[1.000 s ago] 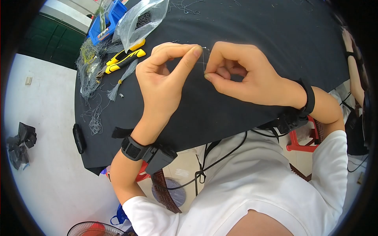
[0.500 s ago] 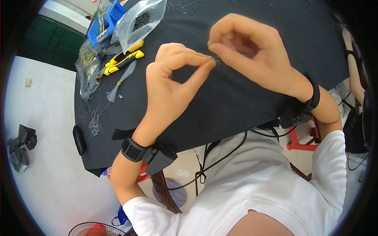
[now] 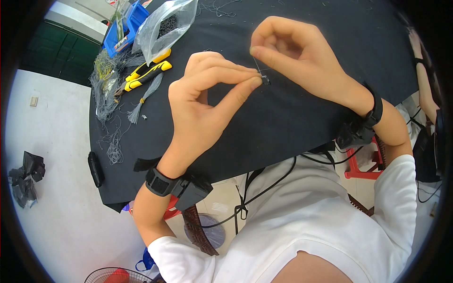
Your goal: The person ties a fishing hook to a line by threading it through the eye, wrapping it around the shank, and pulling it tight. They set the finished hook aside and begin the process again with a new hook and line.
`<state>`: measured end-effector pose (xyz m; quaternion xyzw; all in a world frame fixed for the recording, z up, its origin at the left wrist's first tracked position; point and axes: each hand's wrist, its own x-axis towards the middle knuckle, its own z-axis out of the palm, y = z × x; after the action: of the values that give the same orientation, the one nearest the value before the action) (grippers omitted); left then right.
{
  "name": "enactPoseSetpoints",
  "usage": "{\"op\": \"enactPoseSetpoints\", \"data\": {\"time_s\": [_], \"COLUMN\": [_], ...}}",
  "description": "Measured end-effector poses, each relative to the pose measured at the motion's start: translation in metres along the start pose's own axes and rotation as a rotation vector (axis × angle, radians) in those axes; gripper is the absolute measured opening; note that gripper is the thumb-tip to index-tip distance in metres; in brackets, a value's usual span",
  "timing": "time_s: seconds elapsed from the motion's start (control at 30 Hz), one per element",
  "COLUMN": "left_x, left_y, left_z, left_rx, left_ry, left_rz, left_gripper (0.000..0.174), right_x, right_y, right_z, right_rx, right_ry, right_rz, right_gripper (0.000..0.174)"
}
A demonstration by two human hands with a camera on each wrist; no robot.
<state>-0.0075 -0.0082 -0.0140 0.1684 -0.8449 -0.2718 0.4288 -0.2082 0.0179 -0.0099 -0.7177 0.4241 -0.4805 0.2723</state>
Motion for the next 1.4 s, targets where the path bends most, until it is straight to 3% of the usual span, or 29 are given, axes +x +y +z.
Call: {"op": "enactPoseSetpoints", "data": {"time_s": [0.23,0.53,0.7,1.13,1.23,1.4], "left_x": [-0.001,-0.005,-0.004,-0.006,-0.006,-0.004], "left_y": [0.003,0.003,0.003,0.002,0.008,0.004], "left_z": [0.003,0.001,0.006,0.010,0.010,0.002], "left_rx": [-0.065,-0.082,-0.191,-0.506,-0.753,-0.895], "left_ry": [0.136,0.120,0.200,0.222,0.192,0.250], "left_rz": [-0.072,-0.112,-0.203,-0.309,-0.568,-0.672], "left_gripper": [0.011,0.011,0.010,0.011,0.013,0.014], "right_x": [-0.001,-0.006,-0.011,-0.015,-0.015,-0.013], "right_y": [-0.001,0.004,-0.003,-0.001,0.000,0.000], "right_z": [0.004,0.012,0.022,0.026,0.026,0.022], "right_rx": [0.031,0.175,0.340,0.544,0.546,0.492], "right_ry": [-0.009,-0.098,-0.219,-0.282,-0.309,-0.326], "right_rz": [0.044,0.124,0.194,0.295,0.317,0.344], "right_gripper": [0.013,0.013,0.013,0.016,0.015,0.012]}}
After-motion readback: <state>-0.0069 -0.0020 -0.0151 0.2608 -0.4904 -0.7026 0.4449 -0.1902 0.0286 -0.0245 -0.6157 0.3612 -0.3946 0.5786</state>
